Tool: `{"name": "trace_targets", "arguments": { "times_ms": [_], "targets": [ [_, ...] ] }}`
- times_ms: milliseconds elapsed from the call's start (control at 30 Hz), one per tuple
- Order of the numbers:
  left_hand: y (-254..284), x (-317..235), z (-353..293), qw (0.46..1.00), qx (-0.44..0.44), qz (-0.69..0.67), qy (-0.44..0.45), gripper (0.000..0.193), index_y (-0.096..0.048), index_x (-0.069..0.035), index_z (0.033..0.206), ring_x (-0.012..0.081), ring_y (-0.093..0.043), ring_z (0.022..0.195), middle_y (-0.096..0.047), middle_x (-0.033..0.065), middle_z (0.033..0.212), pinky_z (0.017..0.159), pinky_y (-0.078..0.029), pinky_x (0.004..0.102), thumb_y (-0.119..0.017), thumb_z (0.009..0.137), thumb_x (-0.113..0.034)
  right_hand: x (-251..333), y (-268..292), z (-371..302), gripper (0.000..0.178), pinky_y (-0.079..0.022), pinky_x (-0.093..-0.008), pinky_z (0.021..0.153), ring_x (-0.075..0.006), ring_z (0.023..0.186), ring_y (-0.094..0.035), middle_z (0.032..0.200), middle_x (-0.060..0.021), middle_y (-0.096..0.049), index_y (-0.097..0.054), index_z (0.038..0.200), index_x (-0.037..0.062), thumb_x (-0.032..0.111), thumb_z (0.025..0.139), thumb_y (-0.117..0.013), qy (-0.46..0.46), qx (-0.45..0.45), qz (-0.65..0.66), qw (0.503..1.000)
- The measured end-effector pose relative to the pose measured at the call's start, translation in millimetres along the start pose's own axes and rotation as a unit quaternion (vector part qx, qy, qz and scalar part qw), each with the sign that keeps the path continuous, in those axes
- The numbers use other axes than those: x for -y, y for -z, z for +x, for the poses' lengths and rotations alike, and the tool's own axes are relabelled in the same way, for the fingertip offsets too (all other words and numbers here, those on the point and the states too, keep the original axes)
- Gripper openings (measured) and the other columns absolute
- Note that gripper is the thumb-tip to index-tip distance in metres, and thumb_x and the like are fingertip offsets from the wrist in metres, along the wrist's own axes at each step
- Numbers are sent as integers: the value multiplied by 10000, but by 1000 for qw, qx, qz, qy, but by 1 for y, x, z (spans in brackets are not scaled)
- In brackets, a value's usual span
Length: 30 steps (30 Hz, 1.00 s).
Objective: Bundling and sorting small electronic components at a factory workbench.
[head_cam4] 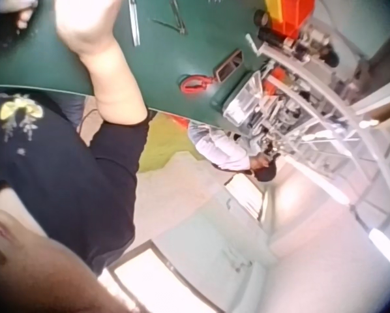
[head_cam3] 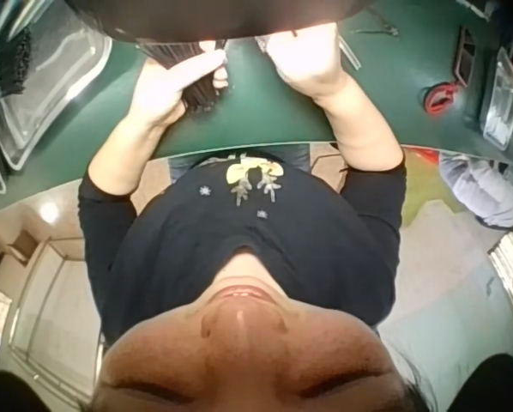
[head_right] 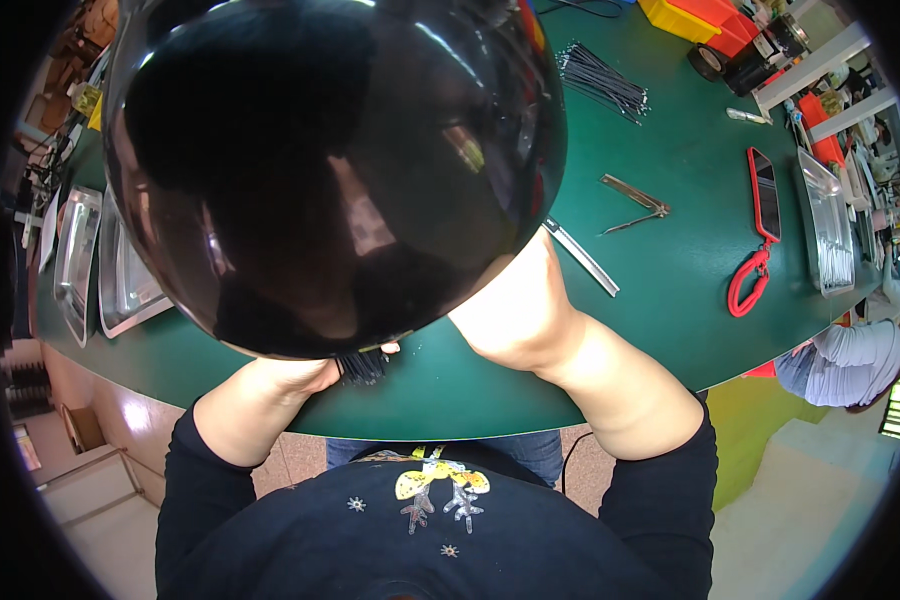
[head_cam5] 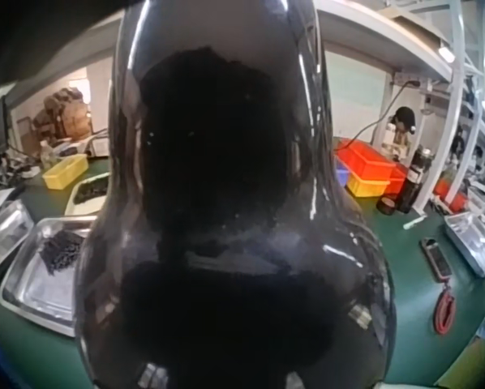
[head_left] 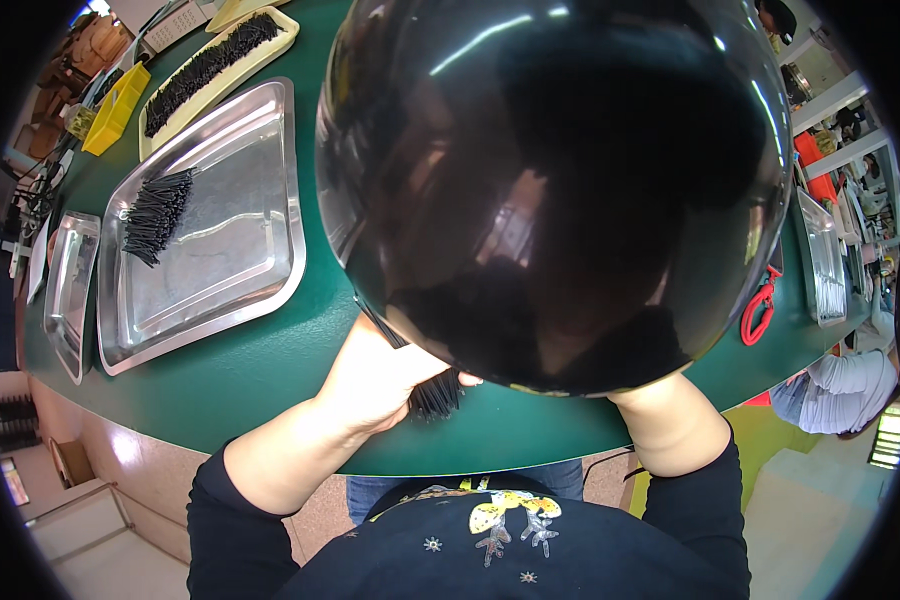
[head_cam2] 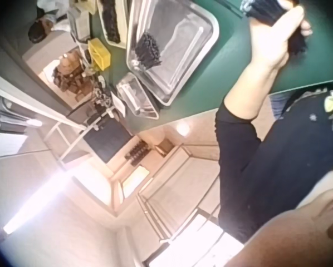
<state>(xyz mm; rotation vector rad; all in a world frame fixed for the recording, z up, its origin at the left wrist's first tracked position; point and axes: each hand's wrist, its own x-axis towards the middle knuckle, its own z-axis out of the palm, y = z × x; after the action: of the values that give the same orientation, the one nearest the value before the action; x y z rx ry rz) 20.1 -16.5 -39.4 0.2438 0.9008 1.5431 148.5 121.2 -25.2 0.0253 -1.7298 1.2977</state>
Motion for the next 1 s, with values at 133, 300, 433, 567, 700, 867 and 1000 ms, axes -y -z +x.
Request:
{"name": "trace_targets", "arguments": {
  "times_ms": [133,300,433,567,700,867,1000],
  "targets": [
    [-5,-7,0,1000,3,-21,8,62,-527,114,748,281,-626,585,-560,148,587,635,-549,434,-524,688,130,1,-8,-1,659,-443,-330,811,-247,924,-556,1069,-180,-527,-414,1141,-97,51,587,-738,-29,-50,36,998],
    [0,-2,1,1000,15,0,-12,37,-550,103,655,284,-625,574,-579,173,595,632,-551,411,-536,683,122,24,7,9,655,-438,-340,824,-261,914,-562,1078,-190,-521,-372,1172,-100,41,624,-702,-34,64,-109,991],
    [5,4,2,1000,-7,13,3,65,-579,99,634,295,-625,576,-600,211,639,621,-551,391,-553,694,104,16,12,3,599,-460,-330,781,-245,898,-570,1065,-195,-526,-363,1176,-107,14,661,-644,81,76,-136,984],
    [7,2,2,996,59,-48,40,53,-594,105,684,301,-630,626,-604,218,667,648,-544,403,-563,717,78,-5,27,-11,458,-489,-276,654,-199,817,-586,1004,-183,-552,-459,1090,-86,-50,657,-603,-127,66,411,900],
    [2,-7,1,979,83,-133,129,64,-607,105,742,290,-627,662,-610,217,716,653,-534,371,-573,736,51,6,14,-10,380,-447,-298,789,-190,893,-560,993,-122,-581,-555,1002,-32,25,654,-696,-313,108,123,935],
    [-3,-8,1,988,92,-14,124,93,-615,103,794,255,-625,656,-619,195,733,640,-527,317,-582,748,29,15,16,4,424,-440,-307,804,-202,921,-552,1001,-124,-577,-537,1042,-30,28,653,-697,-207,181,133,952],
    [-3,-8,0,989,90,-54,105,95,-613,105,797,252,-630,674,-620,196,736,658,-530,322,-577,752,29,10,14,6,432,-439,-308,806,-203,924,-550,1005,-124,-575,-532,1048,-31,28,652,-697,-204,174,133,954]
  ]
}}
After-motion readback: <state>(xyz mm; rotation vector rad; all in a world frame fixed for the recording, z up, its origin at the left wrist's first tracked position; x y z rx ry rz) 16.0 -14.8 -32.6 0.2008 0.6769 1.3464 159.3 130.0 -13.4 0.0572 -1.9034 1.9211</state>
